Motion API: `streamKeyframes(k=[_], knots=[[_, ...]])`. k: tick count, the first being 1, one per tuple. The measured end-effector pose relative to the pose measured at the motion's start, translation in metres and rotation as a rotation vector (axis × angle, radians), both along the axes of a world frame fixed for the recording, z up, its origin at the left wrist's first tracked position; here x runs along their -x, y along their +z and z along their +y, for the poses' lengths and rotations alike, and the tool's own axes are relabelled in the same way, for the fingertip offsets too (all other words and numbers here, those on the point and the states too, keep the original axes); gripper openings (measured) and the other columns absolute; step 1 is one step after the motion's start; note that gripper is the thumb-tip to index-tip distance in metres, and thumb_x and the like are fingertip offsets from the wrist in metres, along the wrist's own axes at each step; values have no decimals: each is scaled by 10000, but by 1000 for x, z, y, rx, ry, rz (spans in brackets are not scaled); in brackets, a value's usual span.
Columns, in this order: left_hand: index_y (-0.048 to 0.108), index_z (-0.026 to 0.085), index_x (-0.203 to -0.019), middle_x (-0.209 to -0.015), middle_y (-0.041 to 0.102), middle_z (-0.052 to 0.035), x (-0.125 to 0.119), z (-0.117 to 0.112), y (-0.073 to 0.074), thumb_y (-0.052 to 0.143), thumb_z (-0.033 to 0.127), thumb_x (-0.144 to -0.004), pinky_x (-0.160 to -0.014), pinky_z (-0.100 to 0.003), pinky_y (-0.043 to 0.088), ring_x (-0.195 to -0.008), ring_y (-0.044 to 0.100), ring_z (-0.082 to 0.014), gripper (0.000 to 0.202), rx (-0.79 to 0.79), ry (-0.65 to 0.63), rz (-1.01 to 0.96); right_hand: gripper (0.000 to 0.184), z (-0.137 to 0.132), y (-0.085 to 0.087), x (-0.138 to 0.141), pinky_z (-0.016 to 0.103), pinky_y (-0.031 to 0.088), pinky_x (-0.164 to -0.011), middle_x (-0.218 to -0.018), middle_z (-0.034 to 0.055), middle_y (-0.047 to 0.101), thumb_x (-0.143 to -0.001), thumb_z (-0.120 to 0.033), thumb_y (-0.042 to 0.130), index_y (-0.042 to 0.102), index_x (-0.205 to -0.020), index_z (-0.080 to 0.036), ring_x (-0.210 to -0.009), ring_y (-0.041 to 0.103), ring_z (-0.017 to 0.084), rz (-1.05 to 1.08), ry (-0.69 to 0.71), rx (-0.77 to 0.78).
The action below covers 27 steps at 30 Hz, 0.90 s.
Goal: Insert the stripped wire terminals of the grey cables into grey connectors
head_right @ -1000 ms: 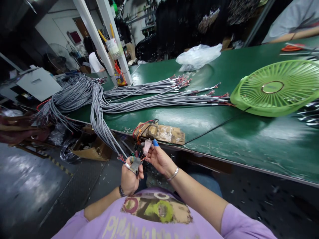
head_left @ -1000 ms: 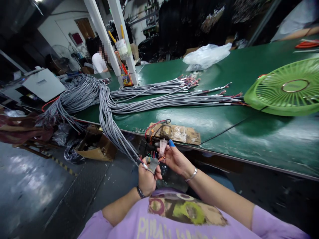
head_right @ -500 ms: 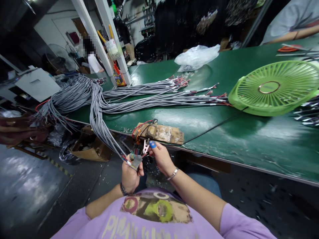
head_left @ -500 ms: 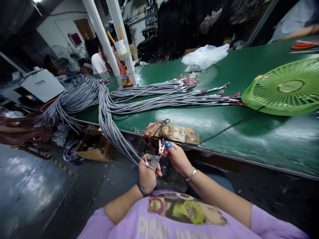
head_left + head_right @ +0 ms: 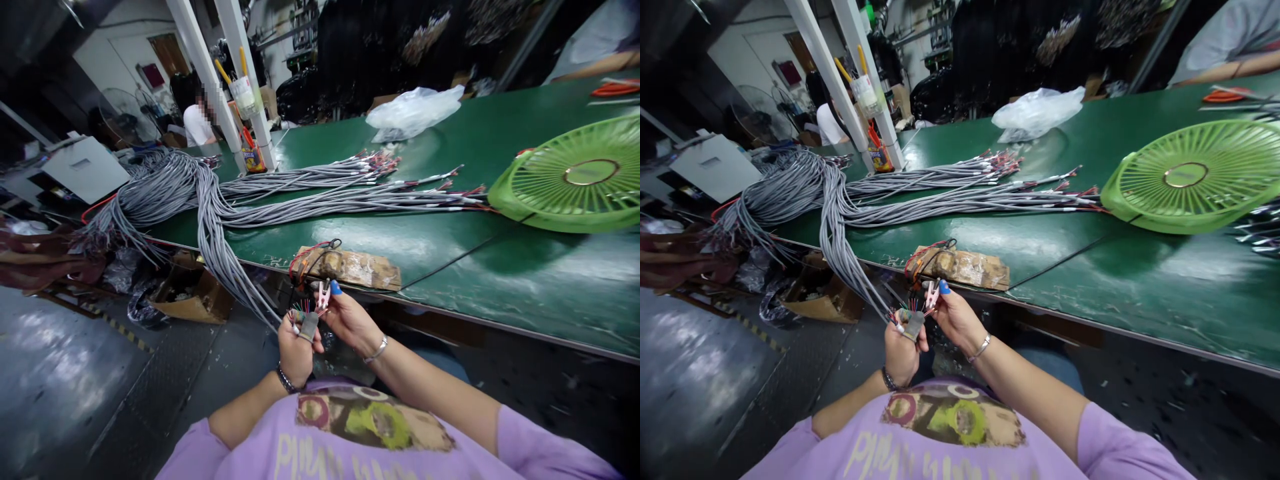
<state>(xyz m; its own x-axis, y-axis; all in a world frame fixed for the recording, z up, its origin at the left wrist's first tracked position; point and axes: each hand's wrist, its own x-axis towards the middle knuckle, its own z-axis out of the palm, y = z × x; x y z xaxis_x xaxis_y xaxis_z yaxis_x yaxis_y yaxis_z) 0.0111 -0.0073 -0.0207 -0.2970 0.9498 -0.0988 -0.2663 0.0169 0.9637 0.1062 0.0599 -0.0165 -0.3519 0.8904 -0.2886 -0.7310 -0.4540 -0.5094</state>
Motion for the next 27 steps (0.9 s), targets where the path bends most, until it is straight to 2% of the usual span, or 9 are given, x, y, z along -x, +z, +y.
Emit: streamKeyframes(k=[6,17,19,23,27], knots=[[469,177,-689,-478,517,66,0,-1,-3,648,445,-732,-322,-155,319,-318,431,-48,325,-11,0,62,283,0,-2,0,237,411,-561,-672,-3,656,-630,-410,769,664,-738,-171,-595,535,106,-9,-24,21],[469,178,-692,-468,512,61,4,-5,-1,622,487,-744,-326,-156,311,-324,438,-53,349,7,-19,119,380,-9,-11,-5,232,432,-562,-734,-1,625,-735,-580,596,613,-834,-214,-612,539,111,59,69,-24],[463,180,-688,-469,513,60,6,-9,0,612,492,-752,-325,-155,307,-324,438,-52,352,18,-21,138,399,-11,-12,-11,239,450,-588,-764,13,630,-739,-597,576,614,-829,-211,-639,557,116,24,124,-39],[468,183,-700,-482,520,63,11,-15,-1,634,505,-726,-330,-158,325,-329,441,-53,364,23,-36,148,440,-14,-8,-27,257,470,-606,-795,59,645,-726,-599,585,637,-817,-171,-664,579,131,-136,369,-124],[474,179,-707,-502,533,57,15,-20,-2,627,471,-746,-341,-148,315,-346,462,-49,332,21,-81,178,382,-16,1,-38,259,460,-600,-750,56,649,-678,-506,686,652,-787,-141,-640,573,127,-309,494,-229]])
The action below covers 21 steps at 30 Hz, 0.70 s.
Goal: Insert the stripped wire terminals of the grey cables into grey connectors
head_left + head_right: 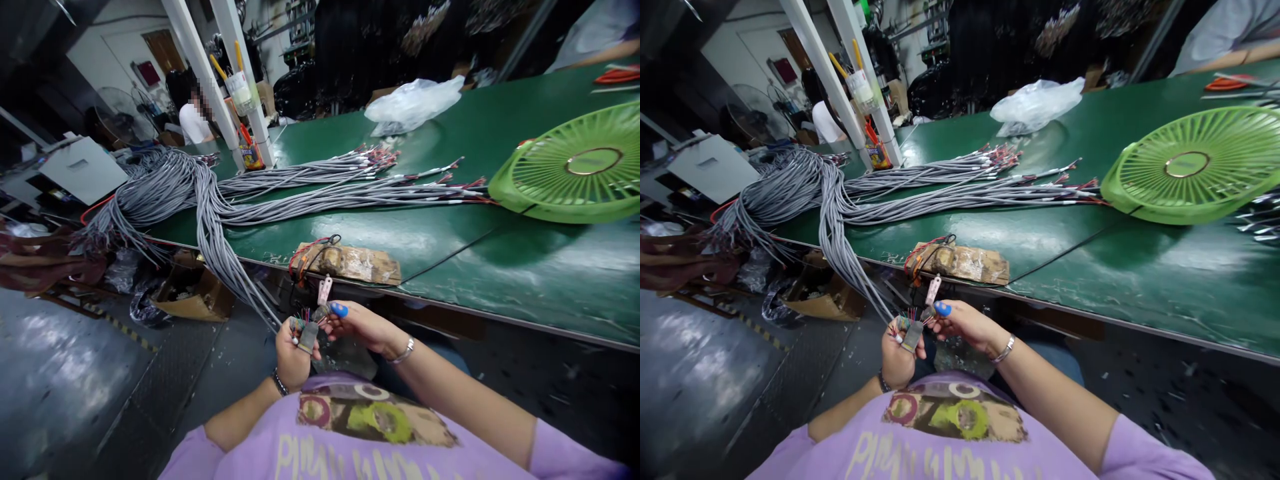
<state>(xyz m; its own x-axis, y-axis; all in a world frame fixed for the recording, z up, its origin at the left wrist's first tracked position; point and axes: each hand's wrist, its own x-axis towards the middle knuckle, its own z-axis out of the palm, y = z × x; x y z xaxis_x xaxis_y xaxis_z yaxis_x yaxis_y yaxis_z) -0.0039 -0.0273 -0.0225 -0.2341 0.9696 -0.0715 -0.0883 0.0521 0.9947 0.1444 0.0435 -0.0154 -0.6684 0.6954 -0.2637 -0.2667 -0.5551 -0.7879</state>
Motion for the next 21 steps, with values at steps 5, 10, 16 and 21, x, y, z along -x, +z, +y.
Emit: streamKeyframes(k=[5,10,16,21], knots=[[478,181,-717,-510,543,57,2,-3,-1,643,451,-735,-361,-159,337,-358,477,-58,317,7,-62,9,295,-1,13,1,222,391,-568,-586,-22,573,-612,-400,758,644,-656,-132,-542,475,77,-183,-9,-214],[485,180,-684,-507,558,41,3,-4,0,621,451,-748,-375,-175,360,-361,484,-68,310,40,-115,52,305,-1,17,4,237,384,-577,-586,-17,571,-655,-436,709,652,-651,-136,-561,460,97,-231,-9,-391],[544,165,-673,-475,597,1,1,-1,2,656,407,-701,-372,-195,384,-354,524,-108,267,197,-355,141,281,-6,17,5,233,382,-553,-643,11,570,-718,-422,660,658,-641,-152,-585,476,116,-344,-48,-766],[532,156,-633,-484,606,-10,2,4,1,609,484,-733,-336,-166,295,-346,521,-91,351,202,-220,46,295,-10,9,0,242,410,-592,-690,13,597,-781,-449,586,653,-756,-163,-631,501,126,-304,-153,-624]])
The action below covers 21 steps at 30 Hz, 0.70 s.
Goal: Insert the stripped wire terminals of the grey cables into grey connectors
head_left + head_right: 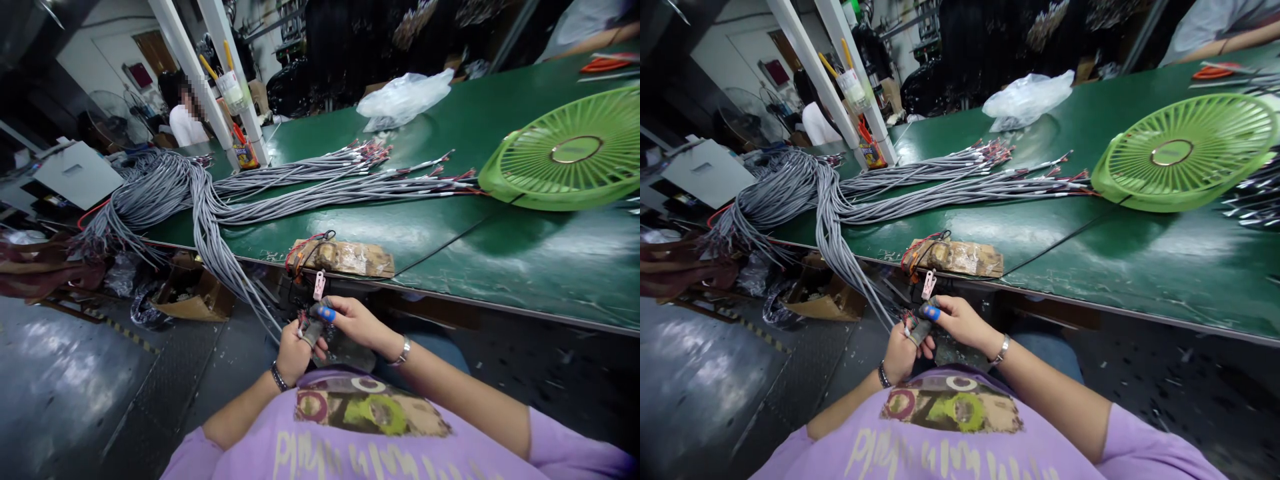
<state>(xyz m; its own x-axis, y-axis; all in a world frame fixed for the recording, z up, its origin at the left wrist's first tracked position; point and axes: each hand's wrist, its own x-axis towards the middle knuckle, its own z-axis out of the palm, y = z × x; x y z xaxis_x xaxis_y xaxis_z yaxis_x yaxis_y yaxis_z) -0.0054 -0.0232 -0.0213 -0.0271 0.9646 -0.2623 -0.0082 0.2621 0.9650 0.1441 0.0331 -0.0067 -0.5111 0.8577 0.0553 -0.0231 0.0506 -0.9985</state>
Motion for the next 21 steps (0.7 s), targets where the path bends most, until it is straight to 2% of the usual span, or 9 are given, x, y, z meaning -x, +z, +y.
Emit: streamKeyframes(k=[3,6,9,12,15,17,21], knots=[[530,147,-621,-488,602,-8,-3,3,1,611,522,-722,-324,-160,255,-333,502,-75,397,-8,113,-58,331,-5,-11,-1,239,411,-575,-745,19,611,-738,-466,631,628,-850,-155,-643,509,125,74,-24,186],[534,142,-624,-478,596,-5,-6,6,3,624,516,-717,-324,-162,249,-324,493,-72,396,-23,136,-91,327,-13,-18,3,247,406,-569,-699,9,605,-702,-454,673,603,-817,-155,-612,505,118,158,-66,242],[548,141,-637,-510,620,-24,-6,6,3,610,514,-733,-342,-169,292,-364,539,-93,390,-28,81,-117,279,-18,-16,9,274,414,-564,-570,-20,564,-737,-443,642,569,-741,-174,-534,497,116,236,-95,257],[584,138,-660,-559,653,-54,-3,5,3,622,529,-715,-396,-199,389,-436,597,-134,397,5,-60,-111,283,-15,-6,11,269,404,-506,-495,-38,534,-729,-447,642,548,-689,-184,-454,481,110,235,-30,284],[598,143,-637,-540,654,-62,1,1,1,672,516,-671,-407,-219,415,-442,602,-152,382,25,-171,-52,298,-10,1,12,240,355,-416,-464,-45,536,-696,-464,659,551,-675,-187,-378,454,99,171,72,307],[592,145,-609,-533,654,-68,2,-1,-1,665,517,-678,-389,-216,397,-439,602,-156,386,19,-170,-49,308,-6,2,13,232,338,-399,-459,-44,539,-674,-472,670,564,-663,-183,-366,443,95,133,96,310],[588,133,-633,-592,676,-94,1,-1,-6,624,530,-709,-375,-206,370,-470,628,-169,406,9,-53,-145,327,0,-4,16,232,361,-482,-527,-24,558,-608,-448,733,591,-608,-153,-472,439,83,99,-75,264]])
